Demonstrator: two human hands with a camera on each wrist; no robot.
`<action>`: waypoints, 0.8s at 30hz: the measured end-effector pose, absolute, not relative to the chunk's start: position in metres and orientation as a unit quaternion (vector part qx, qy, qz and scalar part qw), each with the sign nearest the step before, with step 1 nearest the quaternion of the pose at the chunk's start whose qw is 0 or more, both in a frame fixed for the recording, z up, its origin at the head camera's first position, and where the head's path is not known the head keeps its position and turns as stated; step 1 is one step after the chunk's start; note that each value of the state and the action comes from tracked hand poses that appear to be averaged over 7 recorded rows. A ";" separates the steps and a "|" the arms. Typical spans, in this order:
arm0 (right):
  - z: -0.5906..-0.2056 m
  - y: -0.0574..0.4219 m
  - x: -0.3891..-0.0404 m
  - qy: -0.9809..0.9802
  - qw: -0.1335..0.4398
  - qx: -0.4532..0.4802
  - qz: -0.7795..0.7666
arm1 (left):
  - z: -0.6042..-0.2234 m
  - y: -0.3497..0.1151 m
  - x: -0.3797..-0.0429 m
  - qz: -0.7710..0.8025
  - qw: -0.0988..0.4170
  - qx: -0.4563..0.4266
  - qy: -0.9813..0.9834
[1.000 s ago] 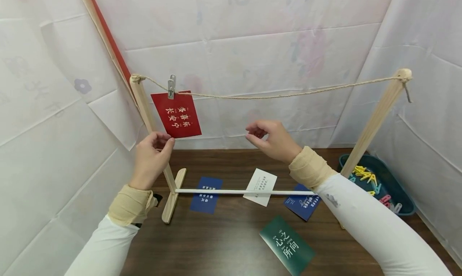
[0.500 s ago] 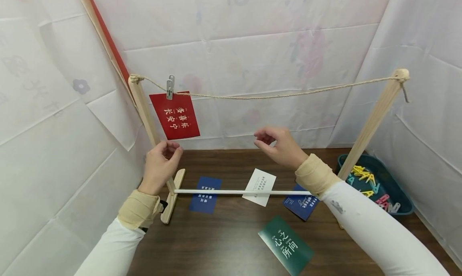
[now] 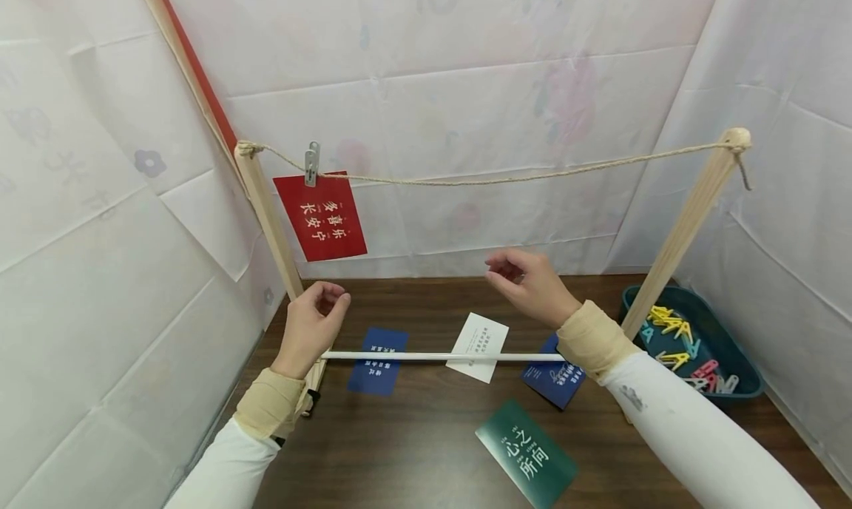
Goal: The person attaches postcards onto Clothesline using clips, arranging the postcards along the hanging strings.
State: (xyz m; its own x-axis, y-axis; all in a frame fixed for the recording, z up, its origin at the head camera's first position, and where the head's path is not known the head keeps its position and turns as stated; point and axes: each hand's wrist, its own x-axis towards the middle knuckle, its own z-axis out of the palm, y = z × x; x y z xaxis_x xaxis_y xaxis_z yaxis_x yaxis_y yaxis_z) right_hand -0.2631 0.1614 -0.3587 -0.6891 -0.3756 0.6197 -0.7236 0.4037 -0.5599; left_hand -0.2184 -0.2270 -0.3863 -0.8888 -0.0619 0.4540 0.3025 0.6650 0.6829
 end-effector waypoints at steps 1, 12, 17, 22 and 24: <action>-0.361 0.163 -0.263 -0.813 0.201 0.335 0.431 | -0.388 -0.227 -0.218 -0.405 0.222 -0.067 -0.884; -0.377 0.177 -0.254 -0.831 0.187 0.297 0.432 | -0.407 -0.220 -0.215 -0.408 0.184 -0.060 -0.892; -0.382 0.184 -0.251 -0.835 0.188 0.288 0.429 | -0.414 -0.217 -0.215 -0.402 0.184 -0.068 -0.894; -0.390 0.191 -0.249 -0.838 0.192 0.281 0.428 | -0.419 -0.214 -0.215 -0.395 0.179 -0.070 -0.898; -0.394 0.193 -0.249 -0.839 0.192 0.276 0.429 | -0.421 -0.213 -0.214 -0.392 0.173 -0.071 -0.901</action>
